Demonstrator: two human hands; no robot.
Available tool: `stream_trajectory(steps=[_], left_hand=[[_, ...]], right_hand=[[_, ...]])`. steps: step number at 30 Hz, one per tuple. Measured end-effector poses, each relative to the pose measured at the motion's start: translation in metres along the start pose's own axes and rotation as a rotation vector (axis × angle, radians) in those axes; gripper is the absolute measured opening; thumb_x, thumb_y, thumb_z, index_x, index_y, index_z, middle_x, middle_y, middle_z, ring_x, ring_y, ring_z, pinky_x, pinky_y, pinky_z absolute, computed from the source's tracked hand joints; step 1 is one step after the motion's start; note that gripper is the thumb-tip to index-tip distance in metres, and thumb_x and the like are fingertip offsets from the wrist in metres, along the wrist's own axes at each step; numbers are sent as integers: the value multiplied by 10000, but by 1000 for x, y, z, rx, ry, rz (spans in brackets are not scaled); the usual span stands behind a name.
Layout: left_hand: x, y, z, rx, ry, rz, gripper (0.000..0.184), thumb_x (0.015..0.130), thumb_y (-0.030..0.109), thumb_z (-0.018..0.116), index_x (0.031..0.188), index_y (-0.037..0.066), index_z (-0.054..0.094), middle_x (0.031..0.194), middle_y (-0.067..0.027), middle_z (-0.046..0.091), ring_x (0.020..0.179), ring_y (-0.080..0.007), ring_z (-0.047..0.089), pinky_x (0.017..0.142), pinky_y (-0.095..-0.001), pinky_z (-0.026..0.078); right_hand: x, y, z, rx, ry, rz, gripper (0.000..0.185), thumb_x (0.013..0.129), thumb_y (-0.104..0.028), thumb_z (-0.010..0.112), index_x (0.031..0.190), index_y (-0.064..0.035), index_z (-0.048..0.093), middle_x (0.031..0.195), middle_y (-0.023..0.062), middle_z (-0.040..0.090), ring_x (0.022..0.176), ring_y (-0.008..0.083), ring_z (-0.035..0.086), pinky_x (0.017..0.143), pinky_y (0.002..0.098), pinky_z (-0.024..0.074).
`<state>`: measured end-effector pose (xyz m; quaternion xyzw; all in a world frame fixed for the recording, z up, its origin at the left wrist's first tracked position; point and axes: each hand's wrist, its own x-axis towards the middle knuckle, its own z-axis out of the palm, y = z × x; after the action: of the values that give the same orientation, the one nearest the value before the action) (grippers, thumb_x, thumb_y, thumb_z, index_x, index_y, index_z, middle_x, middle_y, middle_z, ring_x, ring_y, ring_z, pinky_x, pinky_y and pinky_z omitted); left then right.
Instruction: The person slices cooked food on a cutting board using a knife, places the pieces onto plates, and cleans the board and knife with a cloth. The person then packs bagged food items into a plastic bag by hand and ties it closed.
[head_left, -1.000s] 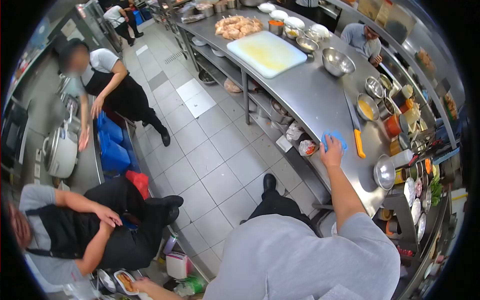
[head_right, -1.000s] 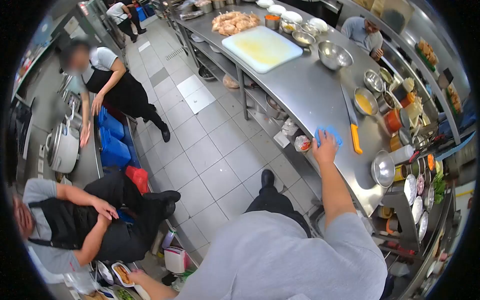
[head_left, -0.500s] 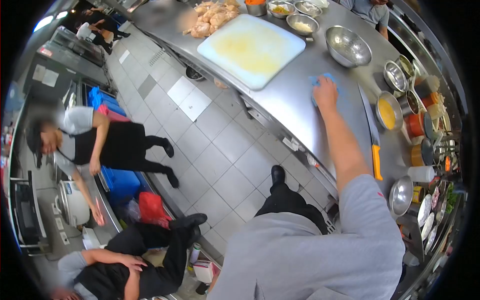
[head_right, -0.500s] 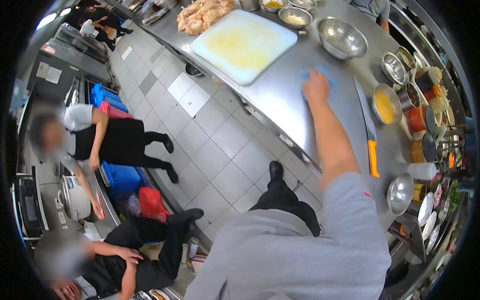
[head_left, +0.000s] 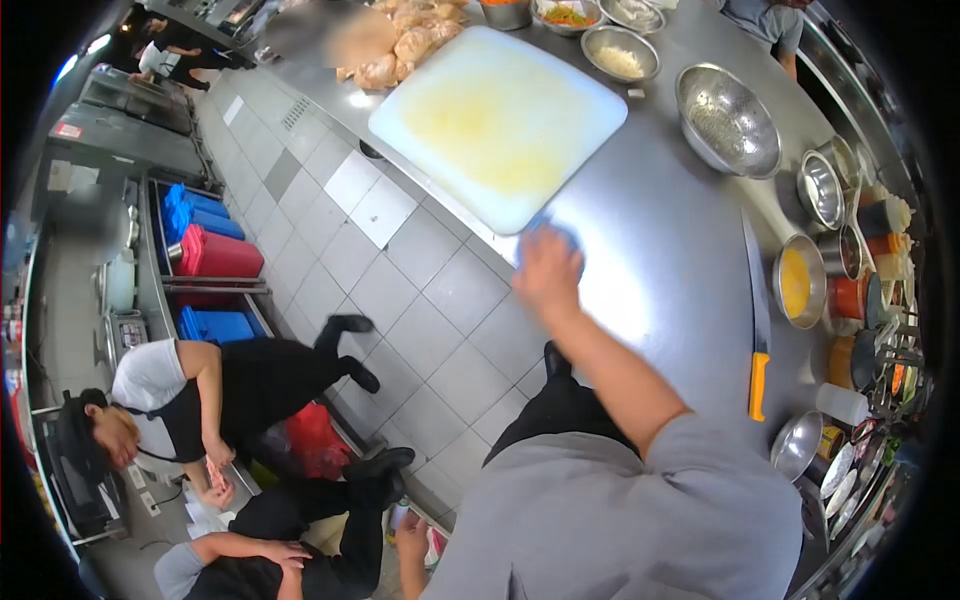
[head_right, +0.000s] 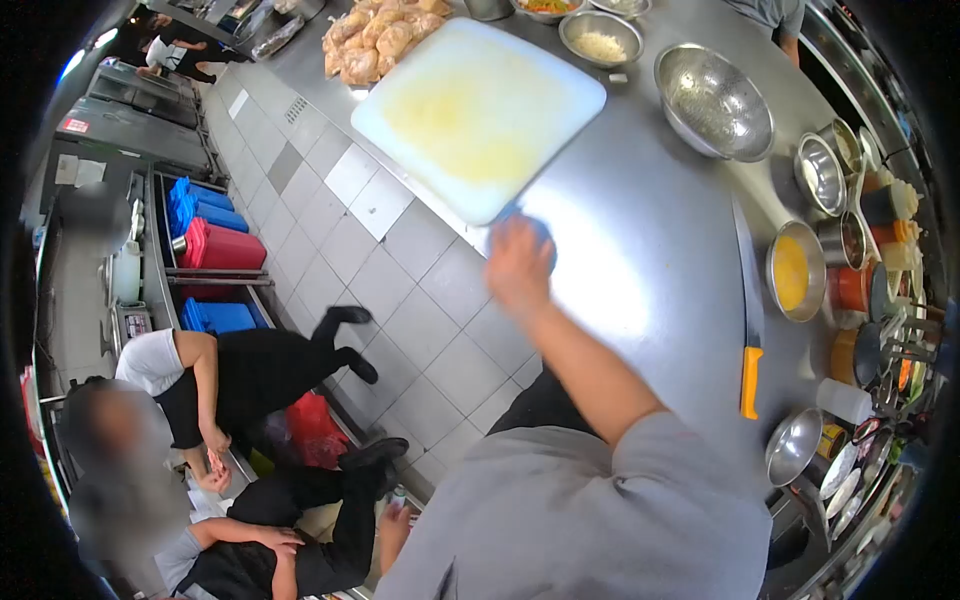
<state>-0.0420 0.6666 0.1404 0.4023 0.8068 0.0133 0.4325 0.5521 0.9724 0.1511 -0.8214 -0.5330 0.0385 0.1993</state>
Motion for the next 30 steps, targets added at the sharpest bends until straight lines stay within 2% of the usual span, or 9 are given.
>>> stream_trajectory(steps=[1,3,5,7,11,17,21,28,30], left_hand=[[21,3,8,271,-126,203,398,990,190,682,1349,27,625,1001,-92,723,914,-206,689,779,-343,552],[45,88,56,-76,-82,341,502,1003,250,685,1455,61,574,1225,-162,721,1093,-272,698,915,-403,549],[2,268,69,-445,-269,116,623,1028,391,642,1532,53,500,1440,-202,624,1268,-302,639,1027,-427,524],[-5,355,76,-1182,-566,85,644,1047,455,565,1513,17,493,1494,-182,572,1318,-305,603,1082,-448,511],[22,465,72,-1414,-749,234,637,1058,420,483,1519,-18,446,1429,-167,619,1279,-310,629,1069,-449,529],[127,600,34,-810,-467,601,400,997,179,565,1324,-47,603,1151,-120,696,1026,-216,691,925,-345,560],[166,764,11,-420,-335,1177,232,1004,130,621,1149,-39,687,986,-26,701,875,-107,605,776,-268,485],[250,1010,127,87,-262,1658,278,959,164,675,1193,16,702,1051,-165,743,922,-294,693,837,-389,538],[282,1014,200,334,544,1970,256,915,203,675,1104,34,717,982,-209,728,907,-383,686,811,-493,544]], right_hand=[[-22,-16,-10,245,-171,-133,461,834,-247,688,1255,-61,692,1448,159,587,1392,371,460,1025,683,385],[-40,-49,0,701,-110,-318,284,795,-185,698,1042,-60,761,1061,124,745,1012,372,651,924,483,518],[-35,-74,-29,1002,-391,-345,366,831,-205,697,1164,-58,736,1169,160,726,1114,405,634,1010,502,496],[-37,-92,-41,1020,-338,-636,502,861,-268,739,1322,-78,677,1376,218,625,1263,432,572,1090,515,451],[-18,-76,-102,662,-214,-824,619,892,-350,758,1437,-103,599,1529,255,470,1367,471,477,1145,545,394],[-37,71,-69,225,249,-130,705,867,-361,797,1474,-91,561,1538,260,438,1396,527,404,1159,637,338],[-73,92,-94,-128,112,357,719,913,-407,739,1514,-77,521,1577,290,385,1440,543,321,1200,638,242],[-49,49,-57,-306,110,860,808,940,-525,654,1606,-132,418,1681,269,265,1561,522,156,1243,664,96],[-48,47,-60,-280,151,864,779,938,-518,656,1592,-157,437,1688,211,293,1559,476,213,1245,654,111]])
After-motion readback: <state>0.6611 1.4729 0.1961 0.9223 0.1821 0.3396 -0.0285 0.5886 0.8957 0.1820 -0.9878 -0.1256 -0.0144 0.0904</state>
